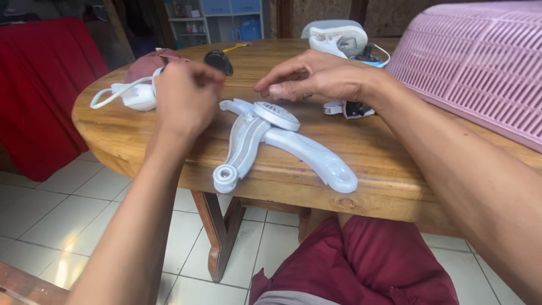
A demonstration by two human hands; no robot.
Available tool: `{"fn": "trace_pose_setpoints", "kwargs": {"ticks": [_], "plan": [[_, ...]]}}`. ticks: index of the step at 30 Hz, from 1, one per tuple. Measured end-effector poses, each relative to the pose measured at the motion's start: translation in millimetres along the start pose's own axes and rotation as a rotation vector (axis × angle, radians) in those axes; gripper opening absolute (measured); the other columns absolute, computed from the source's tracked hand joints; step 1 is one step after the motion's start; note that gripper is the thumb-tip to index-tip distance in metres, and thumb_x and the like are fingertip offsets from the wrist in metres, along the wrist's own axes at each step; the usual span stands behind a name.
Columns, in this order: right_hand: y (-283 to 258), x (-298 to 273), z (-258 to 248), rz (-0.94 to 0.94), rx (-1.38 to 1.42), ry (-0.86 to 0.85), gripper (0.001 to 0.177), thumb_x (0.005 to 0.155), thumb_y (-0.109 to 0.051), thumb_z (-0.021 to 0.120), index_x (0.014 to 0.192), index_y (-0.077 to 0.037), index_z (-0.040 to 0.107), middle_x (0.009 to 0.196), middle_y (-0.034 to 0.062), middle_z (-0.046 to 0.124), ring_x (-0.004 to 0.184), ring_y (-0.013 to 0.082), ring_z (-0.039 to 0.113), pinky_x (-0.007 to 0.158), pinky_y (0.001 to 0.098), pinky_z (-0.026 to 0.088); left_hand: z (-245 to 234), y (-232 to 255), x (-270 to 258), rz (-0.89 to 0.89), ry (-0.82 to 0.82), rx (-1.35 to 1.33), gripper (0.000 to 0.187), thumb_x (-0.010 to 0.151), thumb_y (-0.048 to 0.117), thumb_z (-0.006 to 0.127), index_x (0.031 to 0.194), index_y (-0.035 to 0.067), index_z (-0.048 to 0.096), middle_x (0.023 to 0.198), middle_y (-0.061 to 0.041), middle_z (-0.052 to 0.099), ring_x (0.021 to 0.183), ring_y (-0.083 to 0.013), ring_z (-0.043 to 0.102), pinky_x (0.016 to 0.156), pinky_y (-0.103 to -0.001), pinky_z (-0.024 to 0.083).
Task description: The person disassembles a small electric fan on a wooden table using a screwdriver. They remove screws, separate the motor housing, fan blades, and plastic casing, and lay the components on the table.
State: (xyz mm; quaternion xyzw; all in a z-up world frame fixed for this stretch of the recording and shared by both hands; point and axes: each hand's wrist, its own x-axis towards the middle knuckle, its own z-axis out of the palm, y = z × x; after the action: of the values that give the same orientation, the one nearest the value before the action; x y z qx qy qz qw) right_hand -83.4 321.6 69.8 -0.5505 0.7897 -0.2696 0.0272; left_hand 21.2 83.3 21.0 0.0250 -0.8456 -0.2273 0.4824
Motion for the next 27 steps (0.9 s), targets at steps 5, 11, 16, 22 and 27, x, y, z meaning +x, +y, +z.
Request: {"fn": "trace_pose_setpoints", "kwargs": {"ticks": [5, 11, 16, 22, 27], "plan": [[-3, -3, 2, -0.179, 0.068, -0.181, 0.073, 0.077, -0.042, 0.08, 0.143, -0.016, 0.061, 0.138, 0.0072, 0.069, 0.128, 0.0231, 0.065, 0.109, 0.0357, 0.049, -29, -5, -49, -0.242, 0.148, 0.086, 0.018, 0.086, 0.0, 0.067, 0.09, 0.009, 0.082, 0.085, -0.018, 0.076, 0.081, -0.0265, 0.075, 0.083, -0.037, 0.056], [1, 3, 9, -0.054, -0.045, -0.089, 0.08, 0.07, -0.047, 0.083, 0.142, -0.018, 0.062, 0.13, 0.0094, 0.073, 0.121, 0.0239, 0.069, 0.104, 0.0353, 0.051, -30, -20, -48, -0.207, 0.198, 0.056, 0.02, 0.077, -0.006, 0.064, 0.088, 0.006, 0.076, 0.086, -0.013, 0.076, 0.082, -0.0252, 0.076, 0.084, -0.037, 0.057], [11, 7, 2, 0.149, -0.022, 0.136, 0.087, 0.07, -0.057, 0.078, 0.145, -0.018, 0.057, 0.127, 0.0145, 0.072, 0.116, 0.0274, 0.072, 0.1, 0.0378, 0.056, -34, -22, -50, -0.203, 0.204, 0.152, 0.019, 0.077, -0.006, 0.067, 0.086, 0.006, 0.079, 0.085, -0.016, 0.075, 0.082, -0.0307, 0.073, 0.087, -0.043, 0.054], [13, 2, 7, 0.205, -0.375, 0.074, 0.09, 0.069, -0.057, 0.082, 0.145, -0.017, 0.056, 0.128, 0.0207, 0.068, 0.118, 0.0347, 0.067, 0.105, 0.0409, 0.049, -39, 21, -66, -0.314, 0.256, -0.044, 0.011, 0.1, 0.01, 0.061, 0.101, 0.006, 0.07, 0.093, -0.01, 0.075, 0.086, -0.0262, 0.074, 0.083, -0.042, 0.054], [-7, 8, 10, 0.186, -0.426, 0.117, 0.085, 0.07, -0.056, 0.081, 0.144, -0.021, 0.058, 0.128, 0.0173, 0.07, 0.12, 0.0348, 0.066, 0.105, 0.0425, 0.049, 6, 77, -120, -0.04, 0.335, 0.052, 0.029, 0.099, 0.009, 0.06, 0.124, -0.004, 0.053, 0.123, -0.024, 0.055, 0.122, -0.0418, 0.048, 0.106, -0.053, 0.034]]}}
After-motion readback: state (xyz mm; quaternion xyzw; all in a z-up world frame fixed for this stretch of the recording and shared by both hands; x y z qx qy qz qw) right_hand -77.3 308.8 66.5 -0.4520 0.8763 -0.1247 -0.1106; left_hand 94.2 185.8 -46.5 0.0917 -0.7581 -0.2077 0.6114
